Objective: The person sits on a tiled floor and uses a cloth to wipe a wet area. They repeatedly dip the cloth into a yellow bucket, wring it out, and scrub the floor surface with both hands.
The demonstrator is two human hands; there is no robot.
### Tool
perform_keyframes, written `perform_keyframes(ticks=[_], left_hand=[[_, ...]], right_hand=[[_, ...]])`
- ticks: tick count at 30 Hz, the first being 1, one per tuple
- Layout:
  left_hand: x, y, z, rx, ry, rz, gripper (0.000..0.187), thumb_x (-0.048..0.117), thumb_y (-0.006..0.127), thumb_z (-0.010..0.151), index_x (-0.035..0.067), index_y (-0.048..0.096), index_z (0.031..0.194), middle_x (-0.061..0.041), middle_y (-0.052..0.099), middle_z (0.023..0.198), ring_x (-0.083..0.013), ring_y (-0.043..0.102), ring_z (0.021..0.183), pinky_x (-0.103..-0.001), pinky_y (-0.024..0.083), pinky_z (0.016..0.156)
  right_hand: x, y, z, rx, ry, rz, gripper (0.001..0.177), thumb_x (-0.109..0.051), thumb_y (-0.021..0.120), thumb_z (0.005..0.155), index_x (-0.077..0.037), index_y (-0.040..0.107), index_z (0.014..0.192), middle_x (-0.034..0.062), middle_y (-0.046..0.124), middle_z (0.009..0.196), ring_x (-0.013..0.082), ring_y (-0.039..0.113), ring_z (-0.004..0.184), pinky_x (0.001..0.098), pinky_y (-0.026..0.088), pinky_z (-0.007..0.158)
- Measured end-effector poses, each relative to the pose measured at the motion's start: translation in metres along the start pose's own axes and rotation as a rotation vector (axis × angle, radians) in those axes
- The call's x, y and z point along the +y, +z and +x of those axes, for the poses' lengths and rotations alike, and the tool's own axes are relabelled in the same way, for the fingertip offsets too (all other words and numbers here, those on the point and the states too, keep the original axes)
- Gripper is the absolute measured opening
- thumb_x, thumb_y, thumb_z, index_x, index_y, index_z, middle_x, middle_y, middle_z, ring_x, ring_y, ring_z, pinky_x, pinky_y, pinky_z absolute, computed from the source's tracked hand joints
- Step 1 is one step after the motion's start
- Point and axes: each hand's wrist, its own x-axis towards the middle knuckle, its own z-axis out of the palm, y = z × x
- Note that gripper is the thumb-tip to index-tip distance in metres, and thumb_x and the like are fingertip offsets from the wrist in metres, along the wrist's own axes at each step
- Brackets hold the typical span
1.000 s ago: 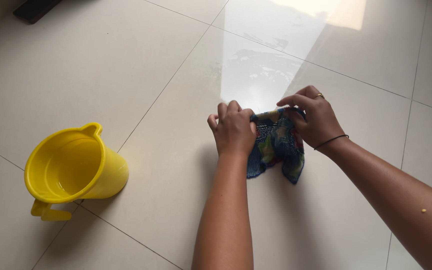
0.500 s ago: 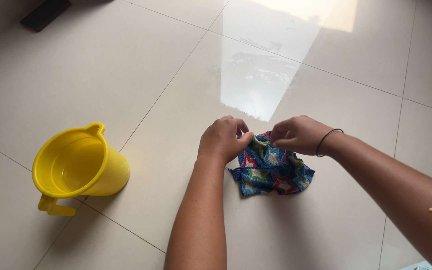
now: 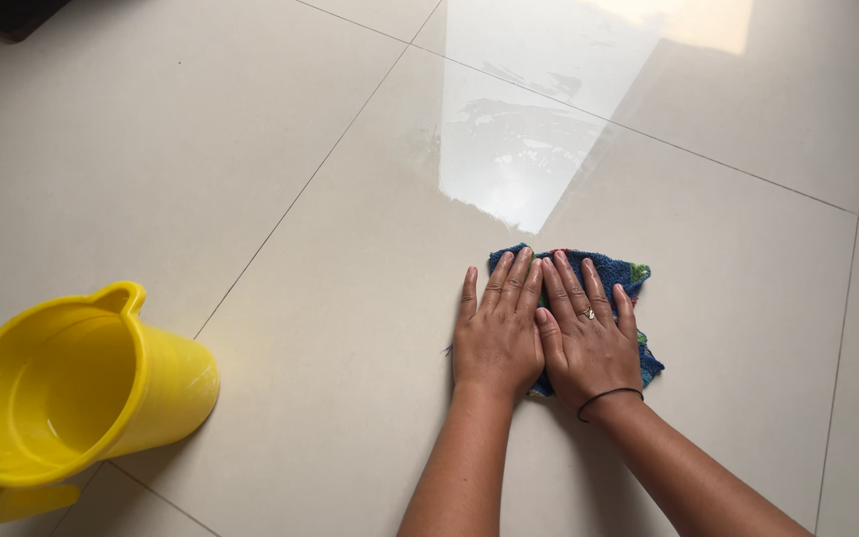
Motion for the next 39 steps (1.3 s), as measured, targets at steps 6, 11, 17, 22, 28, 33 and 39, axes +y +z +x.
perform_keyframes(ticks=[6,11,17,22,28,33,39], left_hand=[[-0.021,-0.007,0.076,-0.057,-0.074,0.054,0.062,0.039,0.014,0.099,0.026,0.007,0.159,0.010,0.004,0.167,-0.0093,0.001,0.152,-0.046,-0.006,0.124],[-0.045,-0.006,0.122,-0.068,-0.155,0.037,0.062,0.040,0.014,0.101,0.026,0.007,0.161,0.009,0.002,0.169,-0.0103,-0.001,0.154,-0.046,-0.006,0.125],[-0.041,-0.013,0.114,-0.118,-0.190,0.067,0.065,0.039,0.018,0.101,0.020,0.005,0.161,0.004,0.000,0.169,-0.0129,-0.003,0.154,-0.044,-0.006,0.124],[-0.018,-0.010,0.069,-0.122,-0.193,0.088,0.066,0.039,0.020,0.101,0.014,0.002,0.160,-0.001,-0.003,0.169,-0.0163,-0.005,0.154,-0.042,-0.004,0.123],[0.009,-0.015,0.005,-0.187,-0.158,0.141,0.069,0.039,0.021,0.100,0.012,0.000,0.160,-0.005,-0.004,0.169,-0.0193,-0.007,0.154,-0.041,-0.003,0.122],[0.020,-0.019,-0.046,-0.165,-0.148,0.108,0.070,0.037,0.024,0.098,0.011,0.002,0.160,-0.004,-0.003,0.169,-0.0183,-0.006,0.153,-0.048,-0.004,0.122],[0.015,-0.008,-0.048,-0.062,-0.136,0.066,0.069,0.037,0.025,0.097,0.013,0.006,0.159,0.000,0.001,0.168,-0.0153,-0.003,0.153,-0.050,-0.005,0.122]], right_hand=[[0.008,0.005,0.086,-0.074,-0.008,0.044,0.061,-0.045,0.017,0.102,-0.031,0.018,0.161,-0.0080,0.016,0.168,0.0204,0.010,0.154,0.0486,0.003,0.122],[0.005,0.013,0.145,-0.085,-0.050,-0.020,0.060,-0.047,0.017,0.102,-0.033,0.018,0.161,-0.0089,0.016,0.168,0.0237,0.009,0.154,0.0536,0.000,0.120],[0.015,0.007,0.146,-0.083,-0.217,0.001,0.061,-0.045,0.019,0.102,-0.029,0.019,0.161,-0.0063,0.015,0.169,0.0238,0.011,0.154,0.0494,0.005,0.121],[0.019,0.004,0.099,-0.046,-0.285,-0.058,0.062,-0.045,0.022,0.102,-0.027,0.021,0.161,-0.0050,0.017,0.168,0.0221,0.013,0.153,0.0477,0.007,0.120],[0.024,-0.006,0.033,0.017,-0.317,-0.089,0.062,-0.047,0.022,0.101,-0.027,0.022,0.160,-0.0043,0.018,0.167,0.0216,0.013,0.152,0.0481,0.007,0.119],[0.014,-0.013,-0.018,0.115,-0.360,-0.099,0.063,-0.049,0.023,0.101,-0.026,0.022,0.159,-0.0031,0.019,0.166,0.0220,0.013,0.152,0.0491,0.006,0.119],[0.014,-0.011,-0.018,0.020,-0.292,-0.072,0.063,-0.047,0.024,0.100,-0.027,0.022,0.160,-0.0054,0.019,0.167,0.0204,0.014,0.152,0.0492,0.005,0.119]])
